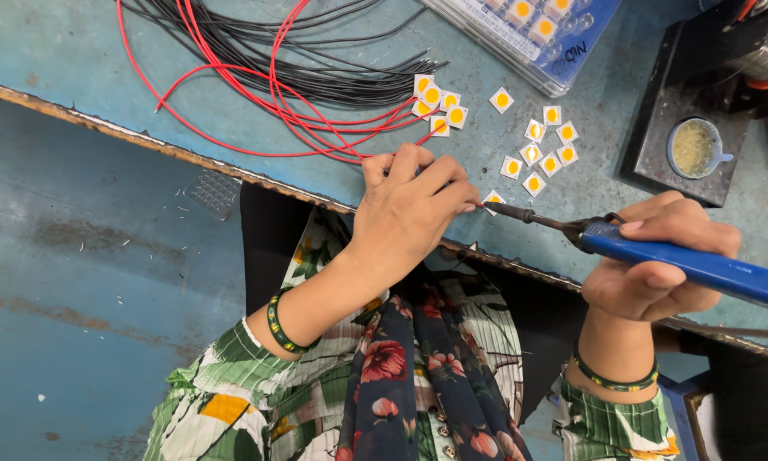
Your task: The person uses a soldering iron to attach red and black wires to small square LED modules on a workbench. They repeatedly pick up a wire, position it on an LED, apply solder, and place the finished unit aside.
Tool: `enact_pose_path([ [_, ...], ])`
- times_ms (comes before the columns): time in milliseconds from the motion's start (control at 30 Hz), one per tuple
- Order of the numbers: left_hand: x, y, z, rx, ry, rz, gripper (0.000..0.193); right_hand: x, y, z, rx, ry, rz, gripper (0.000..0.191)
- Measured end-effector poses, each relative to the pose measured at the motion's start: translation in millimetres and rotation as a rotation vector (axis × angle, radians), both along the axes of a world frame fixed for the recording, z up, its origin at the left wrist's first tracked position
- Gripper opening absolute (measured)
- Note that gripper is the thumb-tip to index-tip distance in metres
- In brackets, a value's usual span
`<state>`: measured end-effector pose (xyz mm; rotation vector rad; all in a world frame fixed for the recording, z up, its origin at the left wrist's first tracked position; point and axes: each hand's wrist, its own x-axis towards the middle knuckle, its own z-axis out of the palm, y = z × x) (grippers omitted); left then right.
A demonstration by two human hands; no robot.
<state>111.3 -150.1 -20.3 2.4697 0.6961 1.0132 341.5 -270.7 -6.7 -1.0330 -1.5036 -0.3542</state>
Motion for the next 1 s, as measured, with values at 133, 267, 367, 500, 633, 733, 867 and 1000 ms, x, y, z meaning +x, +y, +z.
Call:
enact_pose_path([
  [133, 0.3, 0.2, 0.2, -0.009, -0.003, -0.001, 0.01, 2.0, 0.1, -0.6, 0.005, -0.03, 0.009, 0.036],
  [267, 0.5, 0.7, 0.3, -0.008, -0.015, 0.008, 0.009, 4.4, 0.8, -1.8, 0.048, 0.013, 0.018, 0.034],
  [367, 0.3, 0.6, 0.3, -0.008, -0.016, 0.014, 0.01, 7.4, 1.6, -0.4, 0.071, 0.025, 0.013, 0.035],
  [500, 0.6, 0.7, 0.5, -0.022, -0.035, 0.017, 0.009, 6.4, 2.3, 0.8, 0.041, -0.003, 0.024, 0.035],
  [633, 1.6, 1.1, 0.9, -0.018, -0.027, 0.025, 0.009, 3.9, 3.1, 2.0, 0.027, -0.008, 0.01, 0.034],
  [733, 1.7, 1.2, 1.0, -0.024, -0.021, 0.025, 0.009, 2.7, 3.0, 2.8, 0.02, -0.01, -0.007, 0.035],
  [867, 1.7, 1.3, 1.1, -0.024, -0.013, 0.028, 0.008, 2.4, 3.6, 4.5, -0.008, -0.024, -0.01, 0.036],
  [1000, 1.6, 1.0, 1.2, -0.023, -0.008, 0.031, 0.007, 0.3, 4.6, 6.1, -0.018, -0.029, -0.012, 0.037],
])
